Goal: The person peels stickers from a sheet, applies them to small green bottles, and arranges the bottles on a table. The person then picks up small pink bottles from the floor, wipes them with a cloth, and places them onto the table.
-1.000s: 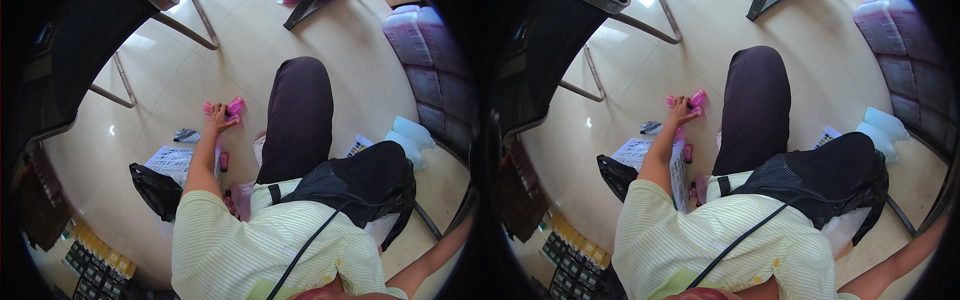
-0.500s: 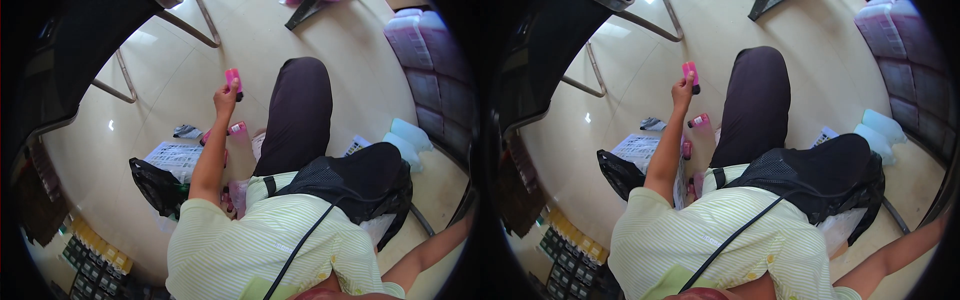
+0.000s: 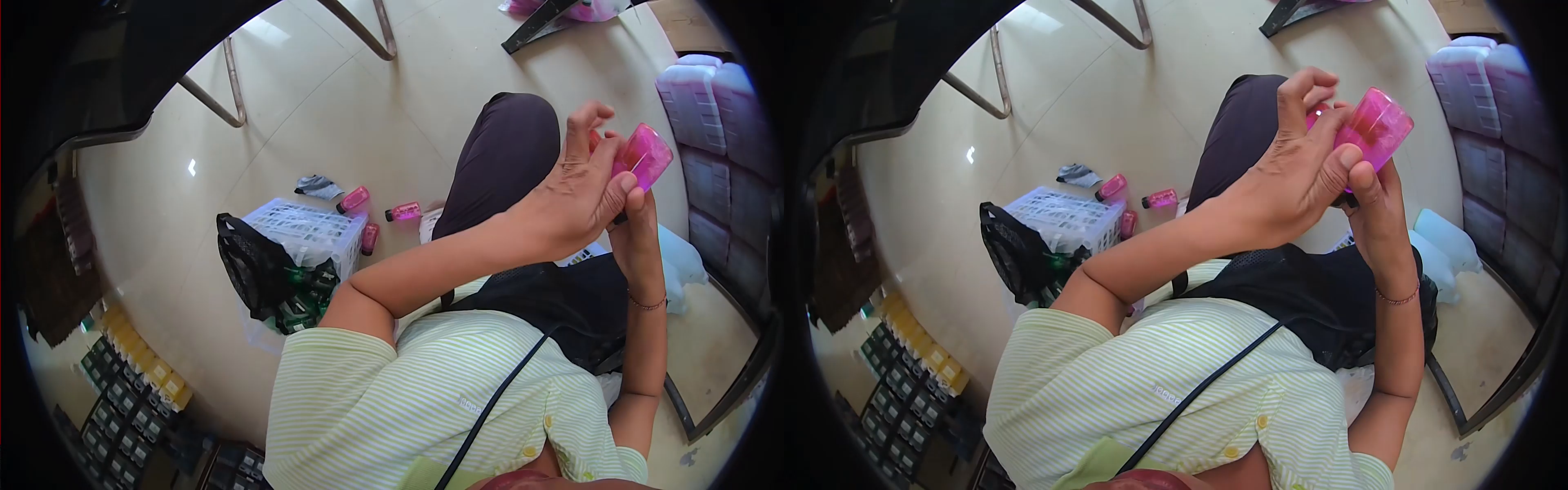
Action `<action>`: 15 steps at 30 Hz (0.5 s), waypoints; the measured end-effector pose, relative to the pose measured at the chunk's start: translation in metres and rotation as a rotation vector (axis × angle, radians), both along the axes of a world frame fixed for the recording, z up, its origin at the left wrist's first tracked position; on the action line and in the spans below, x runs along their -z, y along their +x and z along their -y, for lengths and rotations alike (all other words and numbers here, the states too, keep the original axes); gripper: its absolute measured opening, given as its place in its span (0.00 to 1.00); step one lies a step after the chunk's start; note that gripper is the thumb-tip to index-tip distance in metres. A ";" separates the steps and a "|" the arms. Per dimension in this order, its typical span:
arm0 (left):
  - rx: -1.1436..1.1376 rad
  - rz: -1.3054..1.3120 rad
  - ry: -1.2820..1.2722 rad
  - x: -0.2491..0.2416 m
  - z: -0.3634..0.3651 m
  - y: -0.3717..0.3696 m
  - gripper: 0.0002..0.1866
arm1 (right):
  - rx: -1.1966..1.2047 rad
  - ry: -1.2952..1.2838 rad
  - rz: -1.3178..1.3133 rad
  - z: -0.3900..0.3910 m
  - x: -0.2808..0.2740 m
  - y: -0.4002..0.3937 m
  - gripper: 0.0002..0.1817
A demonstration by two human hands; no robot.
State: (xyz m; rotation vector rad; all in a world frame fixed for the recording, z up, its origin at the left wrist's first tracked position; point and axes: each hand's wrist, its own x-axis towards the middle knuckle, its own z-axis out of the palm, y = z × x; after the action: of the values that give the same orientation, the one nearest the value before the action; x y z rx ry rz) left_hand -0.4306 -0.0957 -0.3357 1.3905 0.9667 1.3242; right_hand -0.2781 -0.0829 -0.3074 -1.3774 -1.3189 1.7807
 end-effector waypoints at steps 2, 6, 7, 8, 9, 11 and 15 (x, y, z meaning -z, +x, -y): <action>0.050 -0.135 0.023 0.013 0.006 -0.006 0.23 | 0.013 0.008 -0.033 0.002 0.000 -0.010 0.42; 0.166 -0.137 -0.163 0.053 0.016 -0.065 0.26 | -0.074 -0.071 -0.055 -0.001 0.006 -0.007 0.34; 0.127 0.085 -0.336 0.087 0.019 -0.085 0.29 | -0.067 -0.066 -0.017 0.000 0.007 -0.004 0.34; -0.093 -0.034 -0.514 0.134 0.029 -0.105 0.32 | -0.059 -0.060 0.019 0.001 0.009 0.001 0.34; -0.253 -0.434 -0.490 0.187 0.053 -0.117 0.33 | -0.053 -0.056 0.057 0.003 0.009 0.005 0.34; -0.106 -1.120 -0.701 0.298 0.129 -0.121 0.30 | -0.028 -0.059 0.058 0.006 0.008 0.011 0.36; 0.022 -1.282 -0.647 0.375 0.200 -0.109 0.26 | 0.051 -0.113 0.130 0.017 0.007 0.030 0.39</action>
State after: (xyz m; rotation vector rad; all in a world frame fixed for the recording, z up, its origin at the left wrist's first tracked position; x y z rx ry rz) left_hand -0.5394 -0.2955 -0.7107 1.6181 1.9429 -0.1276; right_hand -0.2485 -0.0999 -0.3143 -1.5978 -1.2531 1.7820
